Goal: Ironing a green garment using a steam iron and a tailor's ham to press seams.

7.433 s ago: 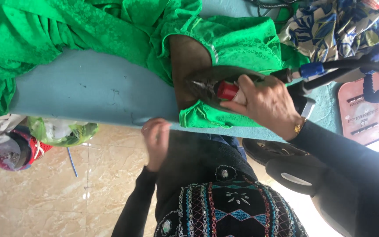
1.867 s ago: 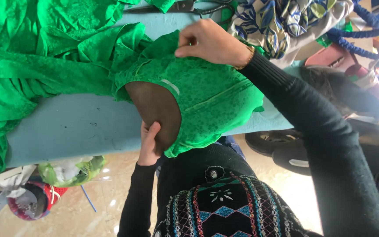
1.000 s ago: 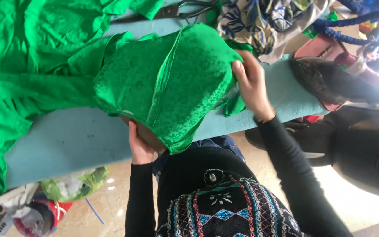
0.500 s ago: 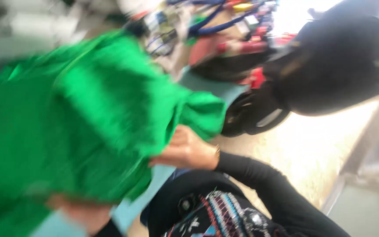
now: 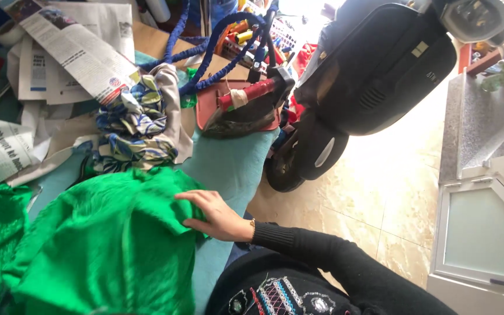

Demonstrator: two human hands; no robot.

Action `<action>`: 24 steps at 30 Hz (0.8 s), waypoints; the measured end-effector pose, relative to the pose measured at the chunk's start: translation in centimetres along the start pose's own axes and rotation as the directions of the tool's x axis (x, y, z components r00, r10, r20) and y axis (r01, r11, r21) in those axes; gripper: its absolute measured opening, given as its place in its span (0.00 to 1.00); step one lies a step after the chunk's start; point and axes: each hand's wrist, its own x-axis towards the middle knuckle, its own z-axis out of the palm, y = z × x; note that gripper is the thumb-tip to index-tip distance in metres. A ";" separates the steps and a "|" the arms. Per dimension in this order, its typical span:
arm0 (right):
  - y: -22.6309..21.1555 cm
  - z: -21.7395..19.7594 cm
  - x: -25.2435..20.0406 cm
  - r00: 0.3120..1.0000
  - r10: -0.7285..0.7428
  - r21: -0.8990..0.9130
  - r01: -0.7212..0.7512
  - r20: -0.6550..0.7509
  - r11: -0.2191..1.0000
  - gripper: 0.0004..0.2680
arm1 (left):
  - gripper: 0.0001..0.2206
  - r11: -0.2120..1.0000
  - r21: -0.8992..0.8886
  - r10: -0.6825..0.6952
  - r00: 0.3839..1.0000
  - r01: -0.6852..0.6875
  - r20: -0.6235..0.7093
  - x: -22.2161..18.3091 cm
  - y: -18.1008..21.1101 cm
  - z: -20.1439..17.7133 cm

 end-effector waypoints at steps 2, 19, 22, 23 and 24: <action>1.6 1.4 -0.8 0.996 0.030 -0.034 -0.027 0.083 0.999 0.20 | 0.32 0.996 0.086 0.043 0.989 -0.031 -0.139 -0.1 -1.5 1.6; 5.8 -1.1 -3.6 0.903 0.140 -0.229 -0.047 0.407 0.972 0.05 | 0.42 0.525 0.745 0.615 0.788 -0.411 0.001 -14.5 3.8 15.4; 5.1 -2.6 -2.6 0.853 0.165 -0.261 -0.035 0.495 0.965 0.05 | 0.42 0.551 0.718 0.567 0.822 -0.425 0.051 -13.9 3.3 12.0; 4.7 -3.0 -2.1 0.847 0.160 -0.257 -0.029 0.507 0.966 0.05 | 0.42 0.556 0.718 0.570 0.820 -0.419 0.037 -14.8 4.1 12.6; 4.3 -3.4 -1.4 0.822 0.142 -0.260 0.008 0.552 0.966 0.06 | 0.44 0.547 0.731 0.535 0.842 -0.406 0.068 -15.7 5.0 13.3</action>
